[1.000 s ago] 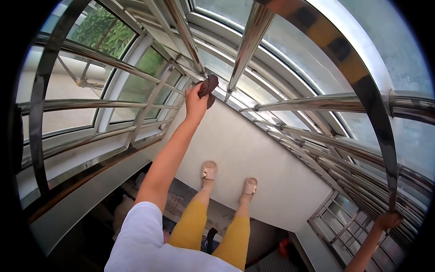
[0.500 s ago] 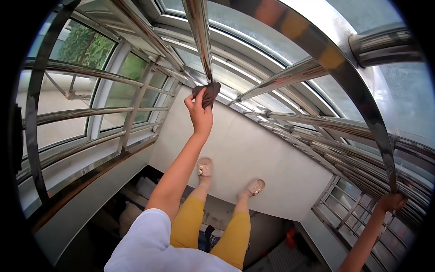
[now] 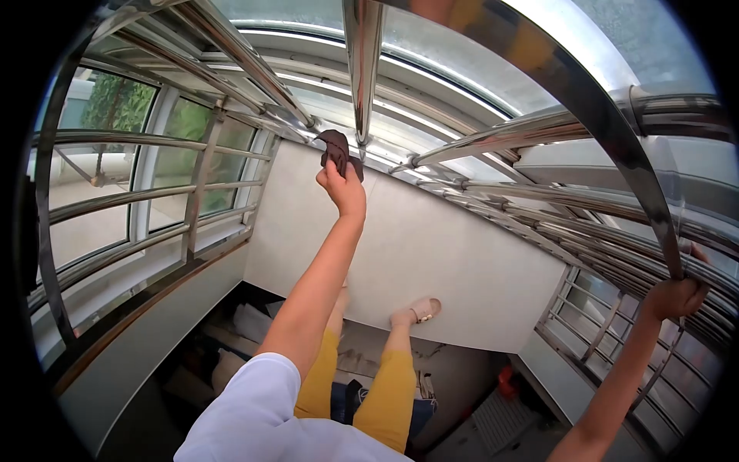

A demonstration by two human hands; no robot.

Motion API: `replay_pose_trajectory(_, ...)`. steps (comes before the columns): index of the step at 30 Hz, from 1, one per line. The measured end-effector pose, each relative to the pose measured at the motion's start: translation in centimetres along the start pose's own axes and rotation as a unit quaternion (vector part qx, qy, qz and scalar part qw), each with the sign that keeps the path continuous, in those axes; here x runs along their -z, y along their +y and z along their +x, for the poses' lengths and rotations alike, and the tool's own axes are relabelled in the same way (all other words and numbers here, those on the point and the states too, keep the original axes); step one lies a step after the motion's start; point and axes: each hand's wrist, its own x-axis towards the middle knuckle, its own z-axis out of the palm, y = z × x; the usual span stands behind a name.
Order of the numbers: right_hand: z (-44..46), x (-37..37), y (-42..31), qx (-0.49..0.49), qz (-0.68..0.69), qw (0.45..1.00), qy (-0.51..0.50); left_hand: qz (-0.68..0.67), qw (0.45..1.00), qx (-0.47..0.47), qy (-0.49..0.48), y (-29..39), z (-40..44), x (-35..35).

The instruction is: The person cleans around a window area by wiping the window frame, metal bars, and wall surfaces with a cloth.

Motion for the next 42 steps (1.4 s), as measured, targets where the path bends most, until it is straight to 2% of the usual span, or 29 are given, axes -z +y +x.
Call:
replay_pose_trajectory(2, 0.0, -0.3, -0.2, 0.007, 0.01, 1.0, 0.003, 0.018, 1.0, -0.01, -0.013, 0.2, -2.3, -3.7)
replay_pose_trajectory(3, -0.1, -0.5, -0.5, 0.009, 0.009, 1.0, 0.005, 0.018, 0.997, 0.052, -0.047, 1.2, -4.0, -4.9)
replay_pose_trajectory(4, -0.3, -1.2, -1.3, 0.01, 0.007, 1.0, 0.003, 0.13, 0.988, -0.063, -0.062, 0.8, -6.5, -5.9)
replay_pose_trajectory(5, -0.4, -1.9, -2.2, 0.004, 0.02, 1.0, 0.016, 0.157, 0.971, -0.063, -0.169, 2.0, -9.3, -5.7)
replay_pose_trajectory(6, -0.5, -2.0, -2.4, -0.002, 0.036, 0.999, 0.03, 0.165, 0.957, 0.015, -0.236, 2.2, -10.8, -5.1)
replay_pose_trajectory(7, -0.4, -1.7, -2.2, 0.014, 0.021, 1.0, 0.011, 0.217, 0.914, -0.032, -0.342, 1.8, -11.5, -3.8)
replay_pose_trajectory(9, -0.5, -2.2, -2.2, 0.009, 0.055, 0.998, 0.019, 0.145, 0.85, -0.057, -0.503, -2.7, -12.3, -3.4)
replay_pose_trajectory(11, -0.7, -2.5, -2.5, 0.009, 0.071, 0.997, 0.019, 0.082, 0.87, -0.064, -0.483, -4.7, -12.0, -2.4)
replay_pose_trajectory(12, -0.7, -2.7, -3.3, 0.029, 0.005, 0.999, 0.021, 0.058, 0.919, -0.049, -0.387, -3.1, -11.0, -1.6)
replay_pose_trajectory(14, -0.8, -3.6, -4.0, 0.022, 0.041, 0.998, 0.045, -0.012, 0.985, -0.011, -0.174, 0.5, -8.6, -0.8)
replay_pose_trajectory(16, -0.8, -3.8, -3.9, 0.023, 0.061, 0.997, 0.047, -0.03, 0.999, 0.024, 0.005, 1.5, -7.0, -2.7)
replay_pose_trajectory(18, -0.8, -4.0, -4.0, 0.046, 0.047, 0.996, 0.053, -0.014, 0.995, 0.092, 0.045, 0.7, -8.1, -6.2)
replay_pose_trajectory(19, -0.8, -3.9, -3.9, 0.05, 0.044, 0.997, 0.046, 0.054, 0.993, 0.108, -0.017, 2.6, -11.2, -7.5)
replay_pose_trajectory(20, -0.8, -3.6, -3.9, 0.053, 0.026, 0.998, 0.033, 0.119, 0.977, 0.075, -0.16, 1.9, -14.2, -9.3)
replay_pose_trajectory(21, -0.8, -3.7, -3.9, 0.065, 0.026, 0.997, 0.037, 0.172, 0.939, 0.041, -0.294, 1.8, -17.7, -10.2)
replay_pose_trajectory(22, -0.8, -4.0, -4.1, 0.077, 0.027, 0.996, 0.041, 0.166, 0.882, -0.053, -0.438, 0.5, -20.4, -10.6)
replay_pose_trajectory(24, -1.1, -4.7, -5.5, 0.064, 0.035, 0.995, 0.06, 0.114, 0.886, -0.07, -0.444, 2.4, -24.3, -9.5)
replay_pose_trajectory(25, -0.9, -4.3, -5.3, 0.097, -0.001, 0.994, 0.046, 0.129, 0.907, -0.051, -0.397, 3.4, -24.2, -8.8)
replay_pose_trajectory(28, -0.7, -4.2, -4.7, 0.155, -0.029, 0.987, 0.046, 0.07, 0.981, -0.11, -0.143, 4.2, -19.6, -7.2)
replay_pose_trajectory(29, -0.9, -4.2, -5.2, 0.143, -0.042, 0.988, 0.038, 0.06, 0.986, -0.131, -0.089, 4.3, -17.9, -7.1)
replay_pose_trajectory(30, -1.0, -4.2, -5.5, 0.132, -0.055, 0.989, 0.03, 0.1, 0.974, -0.194, -0.052, 3.7, -16.2, -7.4)
replay_pose_trajectory(32, -1.1, -4.4, -5.3, 0.146, -0.058, 0.986, 0.047, 0.22, 0.936, -0.265, -0.076, 3.8, -14.6, -8.7)
replay_pose_trajectory(34, -0.9, -4.1, -5.3, 0.157, -0.109, 0.98, 0.049, 0.323, 0.86, -0.372, -0.132, 2.0, -13.2, -10.3)
replay_pose_trajectory(36, -0.2, -4.3, -3.7, 0.19, -0.106, 0.972, 0.089, 0.324, 0.855, -0.381, -0.137, 2.2, -12.7, -11.5)
replay_pose_trajectory(38, -0.2, -4.5, -3.1, 0.22, -0.099, 0.963, 0.124, 0.317, 0.844, -0.381, -0.208, 3.4, -11.6, -11.3)
replay_pose_trajectory(40, -0.1, -4.8, -3.9, 0.23, -0.104, 0.957, 0.14, 0.312, 0.837, -0.402, -0.2, 4.1, -10.7, -10.8)
replay_pose_trajectory(42, -0.6, -4.5, -4.1, 0.205, -0.133, 0.96, 0.137, 0.344, 0.809, -0.398, -0.264, 4.8, -10.1, -9.6)
